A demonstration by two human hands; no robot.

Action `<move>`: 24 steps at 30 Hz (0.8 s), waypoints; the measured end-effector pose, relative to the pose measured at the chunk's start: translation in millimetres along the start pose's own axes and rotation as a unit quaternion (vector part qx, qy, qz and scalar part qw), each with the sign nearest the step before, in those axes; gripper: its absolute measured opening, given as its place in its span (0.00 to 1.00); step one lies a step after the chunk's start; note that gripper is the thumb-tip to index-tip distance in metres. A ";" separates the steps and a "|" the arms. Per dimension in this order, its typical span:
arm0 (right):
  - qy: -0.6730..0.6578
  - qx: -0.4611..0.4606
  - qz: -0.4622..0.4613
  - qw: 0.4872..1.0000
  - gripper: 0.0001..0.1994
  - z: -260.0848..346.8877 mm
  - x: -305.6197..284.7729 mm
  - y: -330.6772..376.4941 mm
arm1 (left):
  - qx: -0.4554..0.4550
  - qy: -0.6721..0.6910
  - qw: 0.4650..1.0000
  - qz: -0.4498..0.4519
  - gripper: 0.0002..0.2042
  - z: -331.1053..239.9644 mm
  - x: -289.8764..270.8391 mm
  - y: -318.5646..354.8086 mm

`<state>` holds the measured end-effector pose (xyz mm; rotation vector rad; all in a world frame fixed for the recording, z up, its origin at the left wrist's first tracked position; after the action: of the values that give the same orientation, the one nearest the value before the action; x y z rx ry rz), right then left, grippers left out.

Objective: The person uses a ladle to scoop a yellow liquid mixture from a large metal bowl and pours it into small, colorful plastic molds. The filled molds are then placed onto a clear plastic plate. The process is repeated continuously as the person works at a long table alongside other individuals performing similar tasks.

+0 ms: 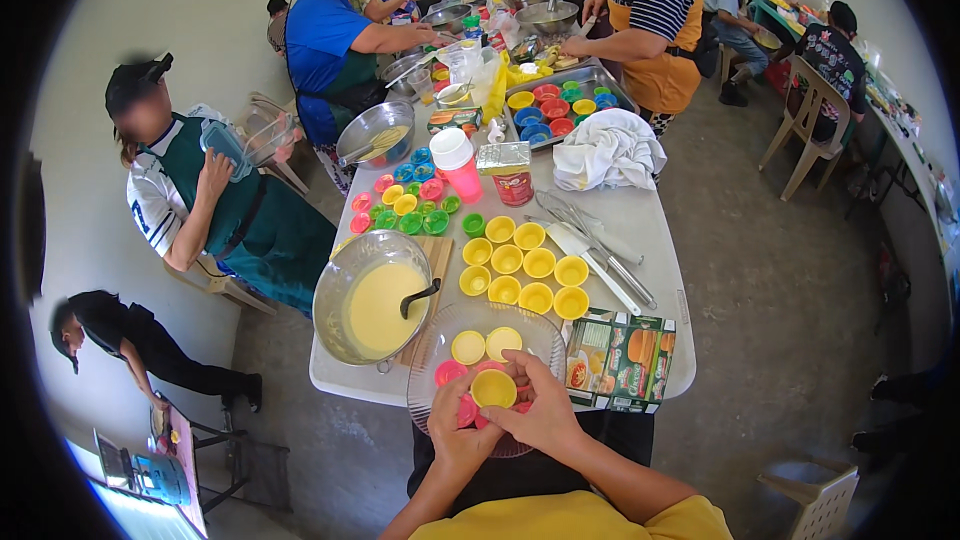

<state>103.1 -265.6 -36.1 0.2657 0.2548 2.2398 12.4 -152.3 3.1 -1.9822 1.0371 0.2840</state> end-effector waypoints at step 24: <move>0.340 -0.306 -0.108 0.883 0.30 96.2 36.5 -91.7 | -0.095 0.001 0.986 -0.138 0.30 24.5 -89.3 6.2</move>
<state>174.2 -171.2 34.8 -0.8592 -0.0711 1.9902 -44.2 -84.8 32.5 -2.2691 0.7440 0.2368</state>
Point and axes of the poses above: each hand's wrist, its own y-axis away from the middle knuckle, its own x-axis out of the palm, z = x × y, the point moved 8 cm from there along -y, towards the middle knuckle, and after that the axes turned 13 degrees about x, right-handed, at the moved point
